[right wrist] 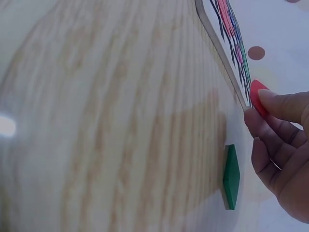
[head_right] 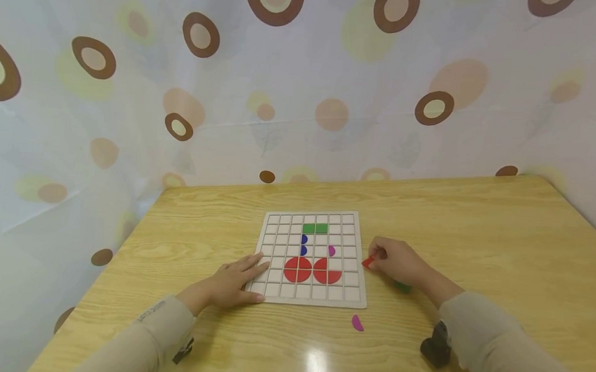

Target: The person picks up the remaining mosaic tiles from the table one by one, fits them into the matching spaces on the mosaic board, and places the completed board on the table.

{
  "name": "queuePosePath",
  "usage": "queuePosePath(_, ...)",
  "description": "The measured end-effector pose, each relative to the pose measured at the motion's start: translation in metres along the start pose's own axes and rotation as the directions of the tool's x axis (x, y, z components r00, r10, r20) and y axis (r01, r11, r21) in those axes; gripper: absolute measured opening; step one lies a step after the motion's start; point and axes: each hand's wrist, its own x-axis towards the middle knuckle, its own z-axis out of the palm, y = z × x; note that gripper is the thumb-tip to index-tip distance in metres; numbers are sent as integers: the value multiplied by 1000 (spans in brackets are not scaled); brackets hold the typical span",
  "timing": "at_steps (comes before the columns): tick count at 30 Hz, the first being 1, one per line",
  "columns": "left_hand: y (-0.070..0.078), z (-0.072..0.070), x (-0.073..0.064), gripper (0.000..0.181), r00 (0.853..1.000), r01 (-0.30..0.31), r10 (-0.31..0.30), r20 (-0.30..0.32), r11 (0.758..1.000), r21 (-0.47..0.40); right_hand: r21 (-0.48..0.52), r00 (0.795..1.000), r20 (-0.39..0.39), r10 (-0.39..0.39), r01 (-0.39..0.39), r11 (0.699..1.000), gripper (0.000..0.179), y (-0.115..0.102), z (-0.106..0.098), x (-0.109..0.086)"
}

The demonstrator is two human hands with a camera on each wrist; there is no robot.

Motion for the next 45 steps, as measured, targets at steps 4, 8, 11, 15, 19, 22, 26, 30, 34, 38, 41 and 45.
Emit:
queuePosePath(4,0,0,0,72,1000,-1,1,-3,1000,-3,5,1000,-12,-19,19,1000,8,-2,1,1)
queuePosePath(8,-2,1,1,73,1000,-8,8,-7,1000,-3,-6,999,-33,-24,23,1000,7,-3,2,2)
queuePosePath(11,-3,3,2,73,1000,-11,11,-9,1000,-4,1,998,-46,-30,30,1000,7,-4,3,3)
queuePosePath(15,-3,3,3,73,1000,-12,12,-8,1000,-1,49,998,-55,-28,31,998,7,-5,6,4)
queuePosePath(19,-4,5,3,73,1000,-12,12,-11,1000,0,89,998,-55,-24,29,996,6,-6,9,6)
queuePosePath(22,-5,5,3,73,1000,-11,11,-11,1000,-2,111,998,-51,-21,27,993,5,-7,10,8)
queuePosePath(26,-4,5,3,73,1000,-6,6,-7,1000,-3,125,999,-48,-20,26,992,5,-8,11,10)
queuePosePath(30,-4,4,2,73,1000,-6,6,-4,1000,-1,132,998,-47,-34,40,990,3,-10,13,12)
queuePosePath(34,-3,3,2,73,1000,-4,4,-2,1000,-4,139,998,-39,-45,50,989,4,-12,15,15)
queuePosePath(38,-3,2,2,73,1000,-3,3,0,1000,-7,132,999,-37,-29,33,991,6,-15,16,17)
queuePosePath(41,-3,2,1,73,1000,-3,3,0,1000,-5,136,999,-32,-23,27,990,6,-18,16,17)
queuePosePath(45,-2,1,1,73,1000,-3,3,-1,1000,-10,146,1000,-20,-23,26,989,7,-21,17,19)
